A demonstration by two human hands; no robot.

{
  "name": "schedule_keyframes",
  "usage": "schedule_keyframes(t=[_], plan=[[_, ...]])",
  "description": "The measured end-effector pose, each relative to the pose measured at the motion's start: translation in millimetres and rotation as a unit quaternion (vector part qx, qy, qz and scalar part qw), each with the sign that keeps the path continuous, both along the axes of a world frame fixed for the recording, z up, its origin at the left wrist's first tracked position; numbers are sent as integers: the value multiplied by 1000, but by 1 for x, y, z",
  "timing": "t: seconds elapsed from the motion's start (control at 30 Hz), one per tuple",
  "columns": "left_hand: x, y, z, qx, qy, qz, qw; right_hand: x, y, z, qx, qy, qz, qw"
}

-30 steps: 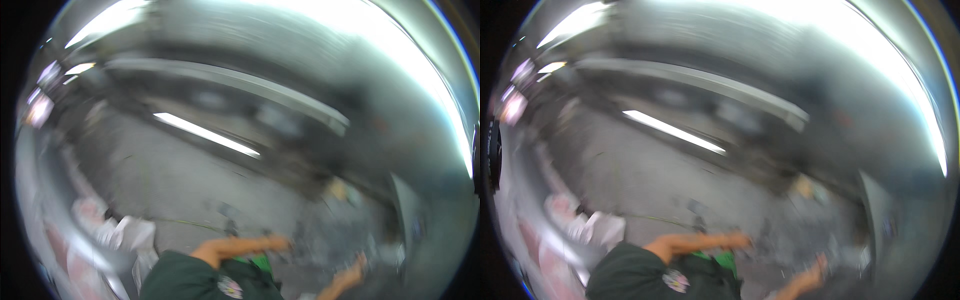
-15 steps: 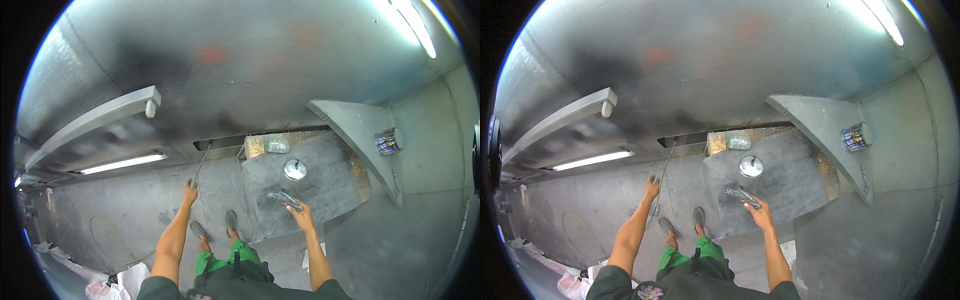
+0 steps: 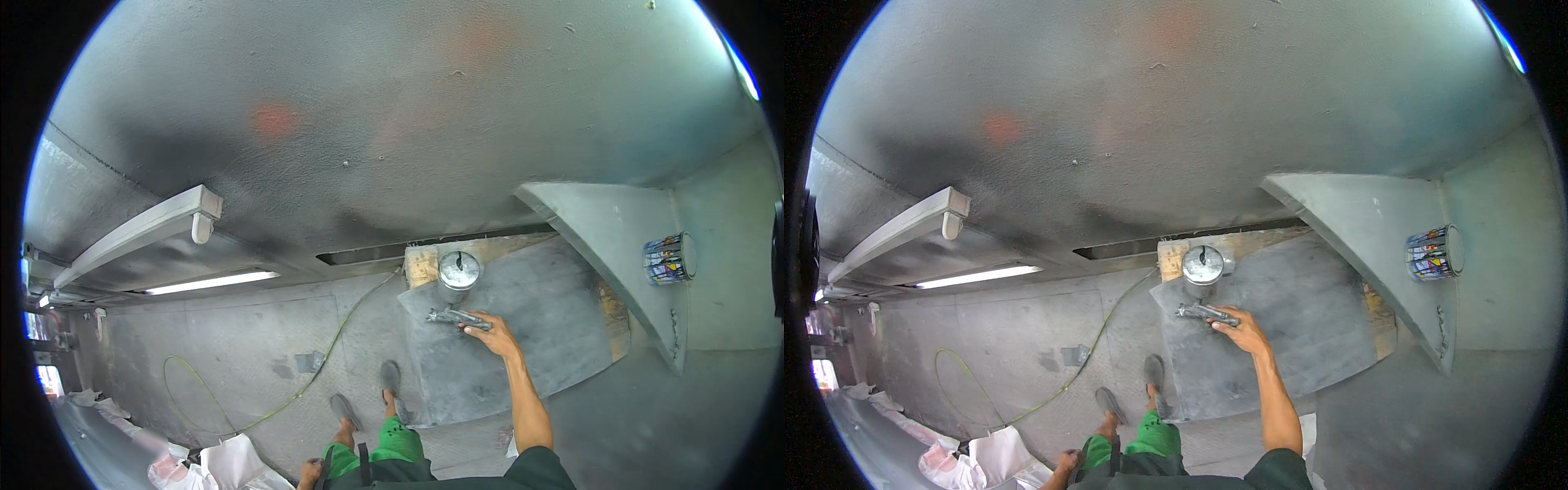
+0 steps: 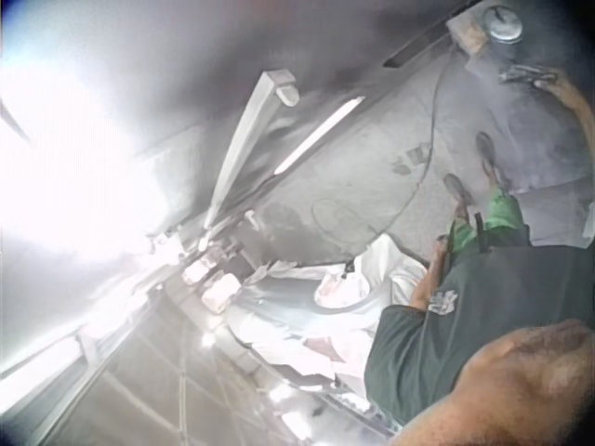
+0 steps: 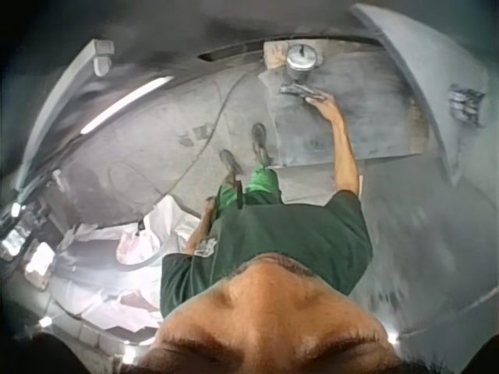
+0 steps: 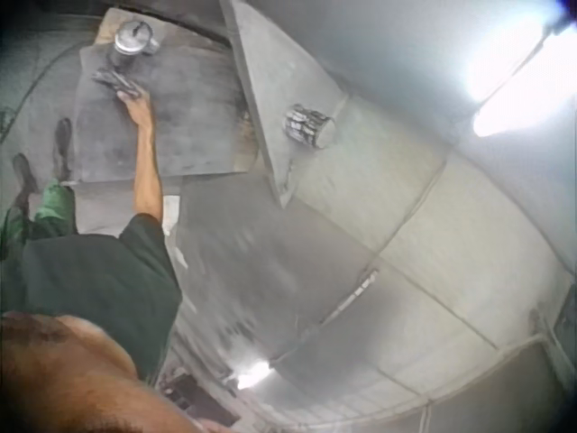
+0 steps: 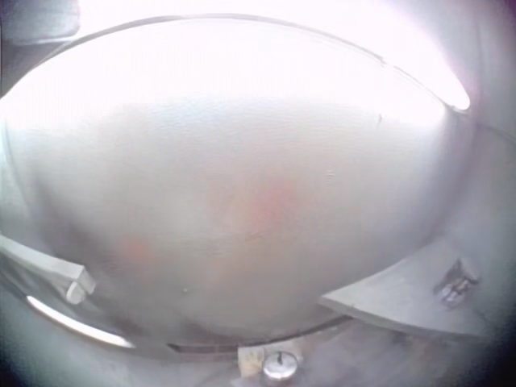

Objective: The person opens a paint can, pours paint into a spray gun cup, and adds water from a bottle. They then walk into a paint booth and approach a car covered with protective sheeting.

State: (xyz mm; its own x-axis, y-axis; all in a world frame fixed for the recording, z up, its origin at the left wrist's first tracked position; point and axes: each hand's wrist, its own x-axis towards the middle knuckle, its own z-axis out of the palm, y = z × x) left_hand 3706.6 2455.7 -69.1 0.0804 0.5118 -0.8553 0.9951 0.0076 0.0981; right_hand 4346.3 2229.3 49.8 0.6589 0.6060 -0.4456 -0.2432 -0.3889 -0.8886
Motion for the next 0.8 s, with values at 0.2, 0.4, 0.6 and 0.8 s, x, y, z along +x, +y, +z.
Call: schedule_keyframes(t=[0.2, 0.4, 0.6, 0.8], plan=[[58, 3, 5, 0, -108, 32, 994, 22, 43, -17, 42, -8, 35, 998], [105, 11, 7, 29, -195, 142, 970, 49, 62, -19, 30, 3, 63, 998], [97, 10, -2, 15, -199, 148, 969, 70, 55, -40, 13, -60, 86, 994], [100, -3, 4, -31, -157, 140, 977, 72, 56, -27, -25, -71, 108, 991]])
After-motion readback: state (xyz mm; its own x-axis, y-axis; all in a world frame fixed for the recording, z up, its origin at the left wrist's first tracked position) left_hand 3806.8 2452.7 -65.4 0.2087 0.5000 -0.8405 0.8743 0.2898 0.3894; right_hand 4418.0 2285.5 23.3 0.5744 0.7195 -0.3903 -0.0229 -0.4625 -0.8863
